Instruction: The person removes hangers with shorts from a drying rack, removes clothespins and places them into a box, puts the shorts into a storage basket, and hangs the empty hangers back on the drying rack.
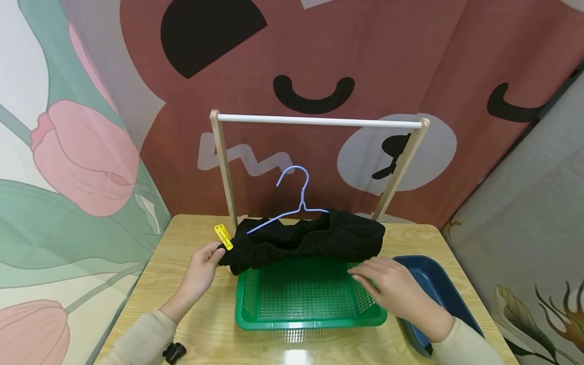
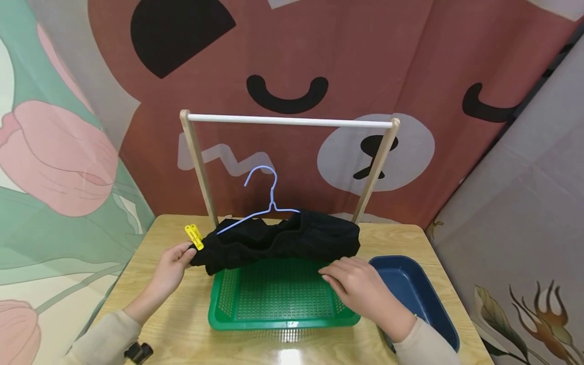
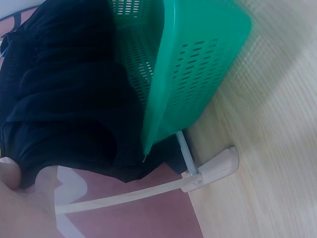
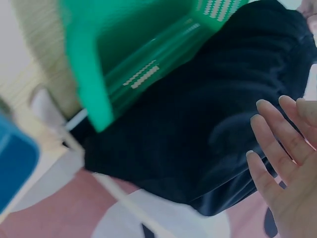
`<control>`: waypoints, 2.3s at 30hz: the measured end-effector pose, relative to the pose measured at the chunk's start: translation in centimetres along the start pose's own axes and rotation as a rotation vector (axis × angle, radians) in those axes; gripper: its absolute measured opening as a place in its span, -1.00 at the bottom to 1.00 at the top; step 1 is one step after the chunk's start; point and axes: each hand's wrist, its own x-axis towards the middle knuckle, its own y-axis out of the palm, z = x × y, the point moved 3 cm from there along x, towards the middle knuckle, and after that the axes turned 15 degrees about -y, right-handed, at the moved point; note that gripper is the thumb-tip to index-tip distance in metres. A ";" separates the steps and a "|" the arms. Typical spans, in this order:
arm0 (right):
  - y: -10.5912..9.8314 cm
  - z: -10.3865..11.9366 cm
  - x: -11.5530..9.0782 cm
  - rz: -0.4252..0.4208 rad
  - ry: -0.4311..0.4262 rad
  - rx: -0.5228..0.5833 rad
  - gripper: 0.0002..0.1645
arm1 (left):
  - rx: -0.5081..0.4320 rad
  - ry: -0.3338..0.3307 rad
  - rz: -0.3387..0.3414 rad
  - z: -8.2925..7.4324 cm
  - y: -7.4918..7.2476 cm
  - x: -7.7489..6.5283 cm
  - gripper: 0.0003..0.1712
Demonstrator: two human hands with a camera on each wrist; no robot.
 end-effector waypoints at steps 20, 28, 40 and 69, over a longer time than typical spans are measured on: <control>1.3 2.9 7.5 -0.081 -0.084 0.107 -0.83 | 0.038 0.009 -0.008 -0.1 0.3 -0.4 -0.72; 2.3 4.7 11.4 -0.139 -0.186 0.139 -0.84 | 0.036 0.033 -0.047 -0.1 0.6 -0.6 -0.74; 3.1 5.2 16.6 -0.080 -0.196 0.074 -0.85 | 0.026 0.041 -0.061 0.2 0.5 -0.7 -0.75; 9.1 4.7 26.4 0.364 0.200 0.143 -0.61 | 0.046 0.060 -0.072 0.1 0.6 -0.8 -0.73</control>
